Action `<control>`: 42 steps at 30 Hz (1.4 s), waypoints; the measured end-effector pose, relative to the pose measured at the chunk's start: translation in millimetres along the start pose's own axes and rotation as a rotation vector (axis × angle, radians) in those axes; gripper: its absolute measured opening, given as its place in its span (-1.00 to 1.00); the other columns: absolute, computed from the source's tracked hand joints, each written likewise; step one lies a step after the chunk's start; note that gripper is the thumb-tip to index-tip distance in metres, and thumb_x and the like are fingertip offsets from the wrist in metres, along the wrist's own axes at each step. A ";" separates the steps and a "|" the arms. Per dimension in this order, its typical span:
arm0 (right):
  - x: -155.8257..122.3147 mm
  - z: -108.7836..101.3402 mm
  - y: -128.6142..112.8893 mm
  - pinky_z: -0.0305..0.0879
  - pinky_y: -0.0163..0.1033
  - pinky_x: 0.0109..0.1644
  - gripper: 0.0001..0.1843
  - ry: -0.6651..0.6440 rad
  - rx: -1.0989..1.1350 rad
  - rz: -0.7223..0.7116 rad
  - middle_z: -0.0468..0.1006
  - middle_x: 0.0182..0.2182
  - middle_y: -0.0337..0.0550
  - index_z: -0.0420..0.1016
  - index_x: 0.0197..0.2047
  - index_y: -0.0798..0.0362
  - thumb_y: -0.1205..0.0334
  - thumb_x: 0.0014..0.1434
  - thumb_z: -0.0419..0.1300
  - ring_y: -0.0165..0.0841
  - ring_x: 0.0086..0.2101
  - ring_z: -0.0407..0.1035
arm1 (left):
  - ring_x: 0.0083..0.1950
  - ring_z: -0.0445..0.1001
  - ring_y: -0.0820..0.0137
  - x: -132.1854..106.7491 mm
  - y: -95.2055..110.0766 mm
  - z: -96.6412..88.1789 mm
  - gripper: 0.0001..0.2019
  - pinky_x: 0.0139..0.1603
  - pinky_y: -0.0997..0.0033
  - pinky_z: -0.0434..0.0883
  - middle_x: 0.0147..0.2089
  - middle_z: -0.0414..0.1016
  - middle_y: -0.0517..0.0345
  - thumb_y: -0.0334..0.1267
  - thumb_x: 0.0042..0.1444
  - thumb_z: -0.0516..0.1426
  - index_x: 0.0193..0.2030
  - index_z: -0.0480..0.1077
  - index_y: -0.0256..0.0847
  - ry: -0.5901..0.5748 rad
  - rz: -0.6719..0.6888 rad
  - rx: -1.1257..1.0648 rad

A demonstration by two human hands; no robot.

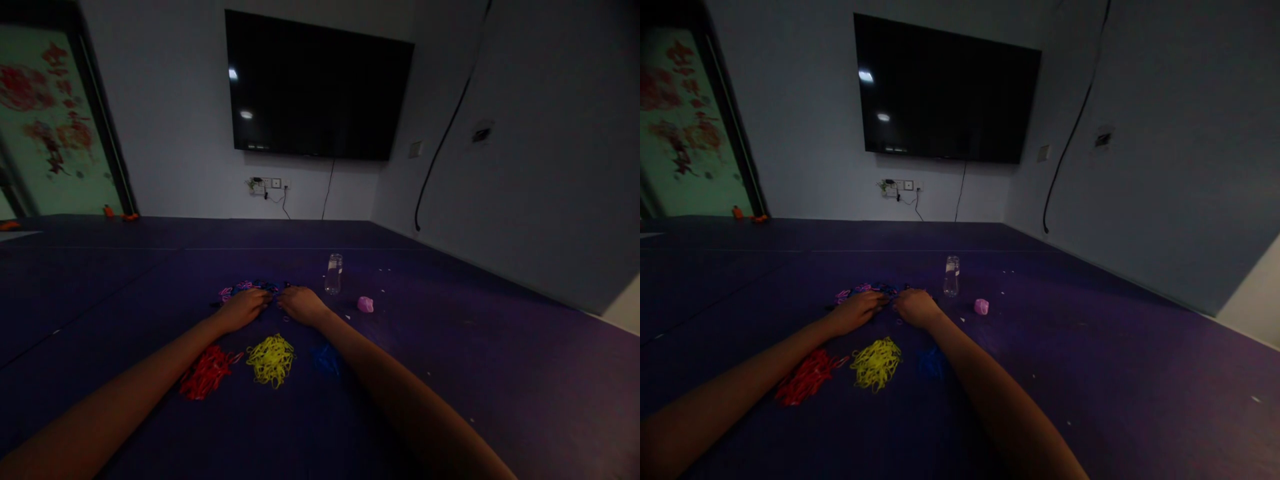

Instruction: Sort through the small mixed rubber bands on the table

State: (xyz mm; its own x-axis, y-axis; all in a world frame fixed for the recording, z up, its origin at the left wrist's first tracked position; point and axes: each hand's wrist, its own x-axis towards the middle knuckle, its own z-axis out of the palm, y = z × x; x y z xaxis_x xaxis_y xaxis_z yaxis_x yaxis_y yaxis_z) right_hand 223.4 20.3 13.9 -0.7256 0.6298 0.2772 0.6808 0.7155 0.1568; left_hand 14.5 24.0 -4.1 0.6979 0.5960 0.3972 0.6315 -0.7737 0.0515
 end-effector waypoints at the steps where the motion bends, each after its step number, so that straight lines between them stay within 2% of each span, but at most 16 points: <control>1: -0.2 -0.5 -0.3 0.21 -0.24 -0.04 -0.68 -0.002 0.002 0.002 0.50 -0.17 -0.02 0.44 -0.09 0.12 0.22 0.28 -0.08 -0.30 -0.13 0.37 | 0.04 0.35 0.32 0.1 0.0 0.0 -0.70 0.08 0.23 0.28 0.02 0.42 0.02 -0.36 0.20 -0.05 0.02 0.37 -0.19 0.000 -0.003 0.001; 13: 0.5 0.3 0.4 0.18 -0.25 0.01 -0.67 -0.026 0.017 0.018 0.49 -0.14 -0.02 0.44 -0.08 0.10 0.21 0.28 -0.09 -0.31 -0.10 0.35 | 0.05 0.35 0.30 0.3 0.2 1.5 -0.72 0.08 0.23 0.29 0.01 0.44 0.00 -0.34 0.19 -0.03 -0.01 0.40 -0.20 0.037 -0.017 0.044; 29: -1.2 -2.8 -0.9 0.21 -0.25 -0.04 -0.68 -0.022 0.022 0.040 0.50 -0.15 -0.01 0.44 -0.11 0.12 0.20 0.28 -0.09 -0.30 -0.12 0.37 | 0.04 0.36 0.33 -0.7 -2.2 2.5 -0.72 0.07 0.28 0.28 0.01 0.45 0.01 -0.29 0.21 -0.05 -0.05 0.41 -0.23 0.048 -0.021 0.071; 42: 0.8 3.0 2.3 0.25 -0.20 -0.08 -0.65 -0.002 -0.026 -0.010 0.51 -0.19 0.01 0.45 -0.16 0.15 0.22 0.28 -0.12 -0.27 -0.16 0.39 | 0.05 0.35 0.32 -0.9 -3.8 5.1 -0.73 0.08 0.26 0.28 -0.02 0.46 0.03 -0.31 0.21 -0.05 -0.04 0.40 -0.20 0.059 -0.011 0.063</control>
State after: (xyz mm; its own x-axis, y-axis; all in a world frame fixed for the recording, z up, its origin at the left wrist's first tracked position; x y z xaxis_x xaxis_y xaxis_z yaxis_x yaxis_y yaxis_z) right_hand 224.2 23.3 11.7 -0.7323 0.6237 0.2732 0.6762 0.7133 0.1841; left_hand 13.2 27.5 -9.3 0.6710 0.5888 0.4505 0.6599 -0.7514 -0.0009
